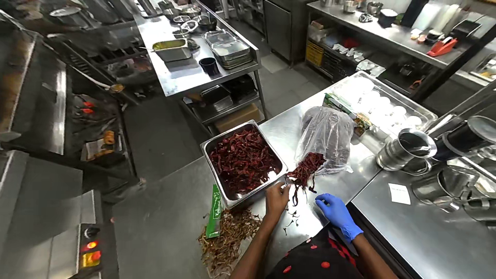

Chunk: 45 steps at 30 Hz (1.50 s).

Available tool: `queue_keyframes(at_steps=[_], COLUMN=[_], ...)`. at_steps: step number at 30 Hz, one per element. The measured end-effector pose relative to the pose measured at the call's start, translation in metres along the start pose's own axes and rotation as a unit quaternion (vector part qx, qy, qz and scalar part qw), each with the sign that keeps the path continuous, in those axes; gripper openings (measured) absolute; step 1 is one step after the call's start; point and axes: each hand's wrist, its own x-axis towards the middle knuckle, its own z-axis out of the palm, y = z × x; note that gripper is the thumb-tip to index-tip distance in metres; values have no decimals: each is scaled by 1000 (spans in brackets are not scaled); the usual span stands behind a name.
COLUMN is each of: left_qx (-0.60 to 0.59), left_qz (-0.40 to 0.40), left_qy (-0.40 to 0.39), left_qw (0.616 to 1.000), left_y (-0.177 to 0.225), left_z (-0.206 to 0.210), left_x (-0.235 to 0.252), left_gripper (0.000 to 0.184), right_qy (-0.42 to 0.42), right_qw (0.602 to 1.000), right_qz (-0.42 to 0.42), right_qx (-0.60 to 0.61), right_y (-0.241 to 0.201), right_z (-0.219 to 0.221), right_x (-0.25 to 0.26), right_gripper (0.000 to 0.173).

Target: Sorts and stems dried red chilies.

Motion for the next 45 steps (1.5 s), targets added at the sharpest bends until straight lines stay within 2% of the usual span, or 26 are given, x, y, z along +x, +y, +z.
queue_keyframes(at_steps=[3, 6, 9, 11, 14, 17, 21, 24, 27, 31, 35, 37, 41, 43, 45], left_qx=[-9, -7, 31, 65, 137, 204, 196, 149, 175, 179, 148, 111, 0, -30, -42], left_qz=[19, 74, 135, 175, 224, 204, 197, 178, 121, 104, 160, 158, 104, 69, 30], left_qy=[60, 127, 178, 172, 135, 86, 100, 104, 55, 25, 100, 107, 41, 3, -27], left_qw=[998, 989, 974, 967, 955, 954, 955, 967, 976, 978, 971, 975, 994, 997, 998], left_y=[3, 6, 5, 1, 2, 12, 10, 1, -3, -5, -2, -5, -29, -35, -36], left_z=[8, 2, -8, -9, -3, 7, 16, 16, 12, 9, 3, -2, -2, 1, 6], left_x=[7, 6, -2, -5, 0, 11, 15, 6, 2, 8, -2, -10, -24, -29, -33], left_gripper=[31, 21, 20, 19, 32, 37, 19, 28, 42, 33, 31, 29, 23, 30, 30], right_qy=[-22, -22, -17, -25, -40, -56, -31, -3, -5, -41, -53, -55, -33, -31, -37], right_qw=[1000, 1000, 1000, 999, 999, 998, 999, 999, 999, 999, 997, 997, 998, 998, 997], right_qz=[5, 4, -9, -8, -12, -17, -34, -21, 7, 1, -20, -7, 15, 22, 25], right_qx=[-2, 7, 24, 26, 27, 27, 27, 37, 33, 31, 43, 49, 45, 44, 61], right_y=[4, 0, -7, -10, -16, -26, -27, -17, -9, -13, -23, -22, -12, -8, -9], right_z=[3, 7, 10, 12, 15, 14, 11, 5, 4, 14, 21, 17, 15, 17, 21], right_x=[-7, -9, -6, -3, 0, 0, -3, -7, -9, -13, -12, -10, -5, -3, -1], right_gripper=[36, 37, 38, 39, 39, 39, 40, 40, 41, 41, 41, 41, 38, 36, 34])
